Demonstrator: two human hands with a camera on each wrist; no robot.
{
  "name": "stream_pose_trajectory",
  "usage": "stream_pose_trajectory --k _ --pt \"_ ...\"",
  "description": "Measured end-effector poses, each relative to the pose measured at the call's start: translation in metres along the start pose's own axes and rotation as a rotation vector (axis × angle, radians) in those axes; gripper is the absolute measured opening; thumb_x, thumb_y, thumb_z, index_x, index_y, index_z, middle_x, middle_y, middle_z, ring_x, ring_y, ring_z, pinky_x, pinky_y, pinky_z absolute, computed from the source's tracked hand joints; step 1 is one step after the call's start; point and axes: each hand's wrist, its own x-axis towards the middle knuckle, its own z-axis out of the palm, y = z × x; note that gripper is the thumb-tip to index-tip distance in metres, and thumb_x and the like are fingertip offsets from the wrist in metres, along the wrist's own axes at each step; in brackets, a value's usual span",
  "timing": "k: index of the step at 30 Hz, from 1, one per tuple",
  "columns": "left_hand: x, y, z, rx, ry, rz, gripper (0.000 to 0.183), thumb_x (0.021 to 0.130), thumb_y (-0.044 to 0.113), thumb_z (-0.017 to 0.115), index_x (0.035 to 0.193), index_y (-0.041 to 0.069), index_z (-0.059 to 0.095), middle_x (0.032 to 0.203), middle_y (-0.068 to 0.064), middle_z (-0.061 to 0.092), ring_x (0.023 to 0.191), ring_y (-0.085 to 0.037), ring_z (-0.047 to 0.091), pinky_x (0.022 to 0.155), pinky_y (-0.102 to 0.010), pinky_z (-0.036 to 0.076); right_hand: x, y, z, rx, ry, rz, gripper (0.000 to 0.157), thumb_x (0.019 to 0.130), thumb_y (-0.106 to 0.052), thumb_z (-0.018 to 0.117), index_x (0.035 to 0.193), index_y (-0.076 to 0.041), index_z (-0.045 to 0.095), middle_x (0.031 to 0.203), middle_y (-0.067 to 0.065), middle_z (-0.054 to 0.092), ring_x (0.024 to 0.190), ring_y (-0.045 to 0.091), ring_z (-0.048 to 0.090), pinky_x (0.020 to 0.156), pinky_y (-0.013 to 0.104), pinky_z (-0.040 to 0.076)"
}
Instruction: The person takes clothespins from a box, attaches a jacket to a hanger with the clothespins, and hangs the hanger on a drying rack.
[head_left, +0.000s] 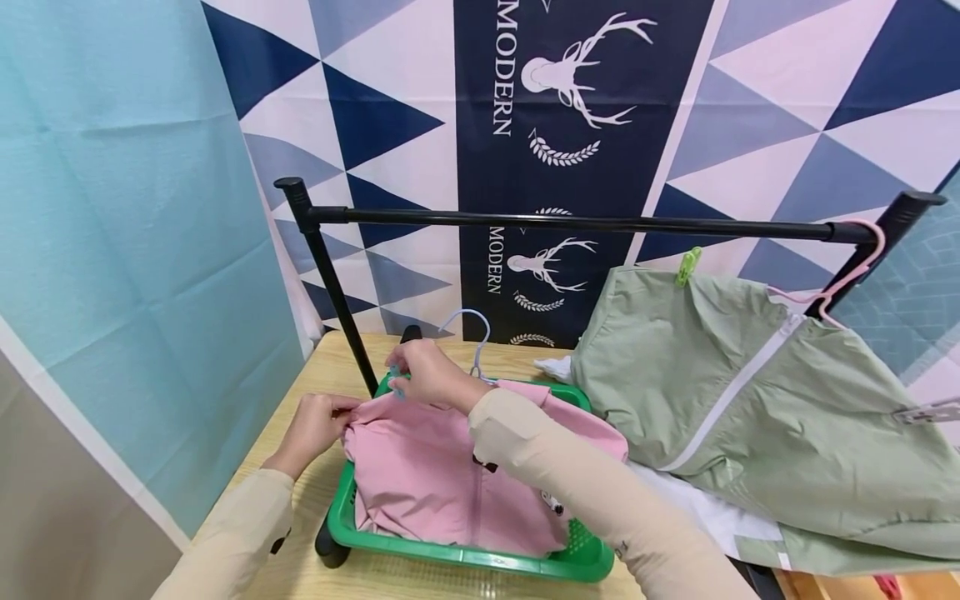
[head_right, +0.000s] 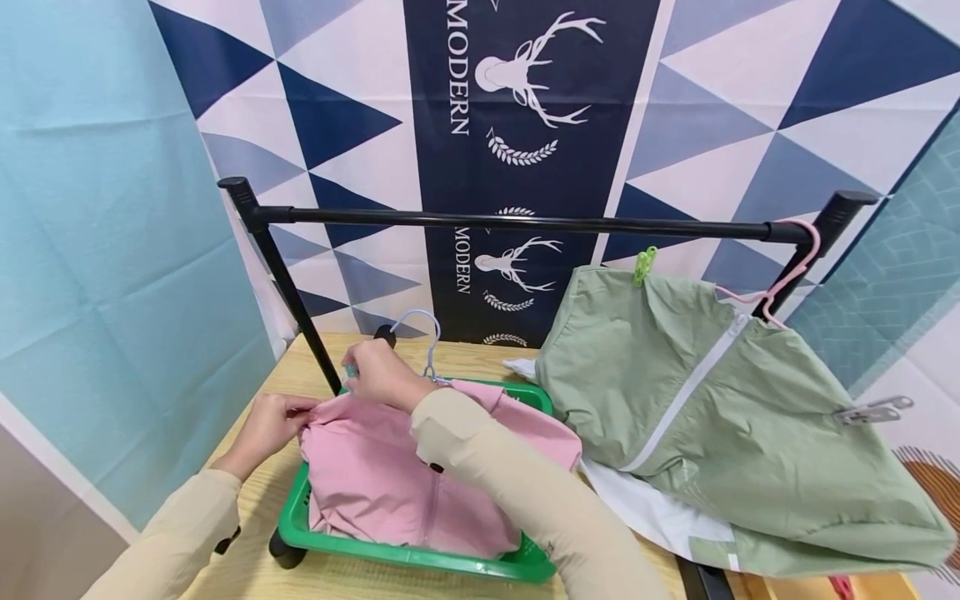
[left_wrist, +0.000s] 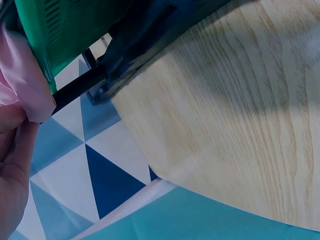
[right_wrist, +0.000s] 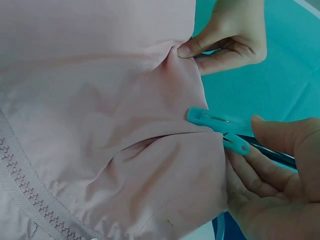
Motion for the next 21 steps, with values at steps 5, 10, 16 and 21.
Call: stream_pose_trajectory --k 5,10,16,21 --pt "0.000 0.002 -0.001 0.002 -0.010 -0.021 0.016 0.077 -0.009 0.070 0.087 0.000 0.077 0.085 -0.016 0.075 0.080 -0.030 0.073 0.072 -0.043 0.060 -0.003 -0.001 -0.001 0.015 -0.001 0.026 0.039 0.090 -0.016 0.067 0.126 -0.003 0.060 0.117 0.010 0.067 0.109 0.020 0.064 0.093 0.028 0.054" --pt "-0.001 0.003 -0.001 -0.001 -0.021 -0.030 0.016 0.078 -0.009 0.069 0.089 0.000 0.077 0.087 -0.016 0.075 0.081 -0.031 0.073 0.072 -0.043 0.060 -0.009 0.002 0.000 0.030 0.018 0.007 0.044 0.090 -0.016 0.068 0.131 -0.002 0.057 0.121 0.012 0.064 0.112 0.022 0.063 0.096 0.029 0.054" --pt "-0.002 0.003 0.000 -0.006 -0.021 -0.029 0.016 0.077 -0.008 0.070 0.088 0.000 0.077 0.087 -0.016 0.076 0.081 -0.031 0.073 0.073 -0.043 0.060 -0.018 0.003 -0.002 0.033 0.064 -0.056 0.044 0.088 -0.013 0.069 0.129 0.001 0.058 0.120 0.015 0.065 0.110 0.025 0.064 0.095 0.032 0.054" --pt "-0.001 0.003 0.000 0.001 -0.009 -0.026 0.016 0.077 -0.008 0.070 0.088 0.001 0.078 0.087 -0.015 0.076 0.081 -0.031 0.073 0.073 -0.043 0.060 -0.025 0.003 -0.004 0.046 0.080 -0.061 0.043 0.088 -0.012 0.069 0.128 0.001 0.059 0.122 0.015 0.065 0.113 0.025 0.064 0.096 0.034 0.054"
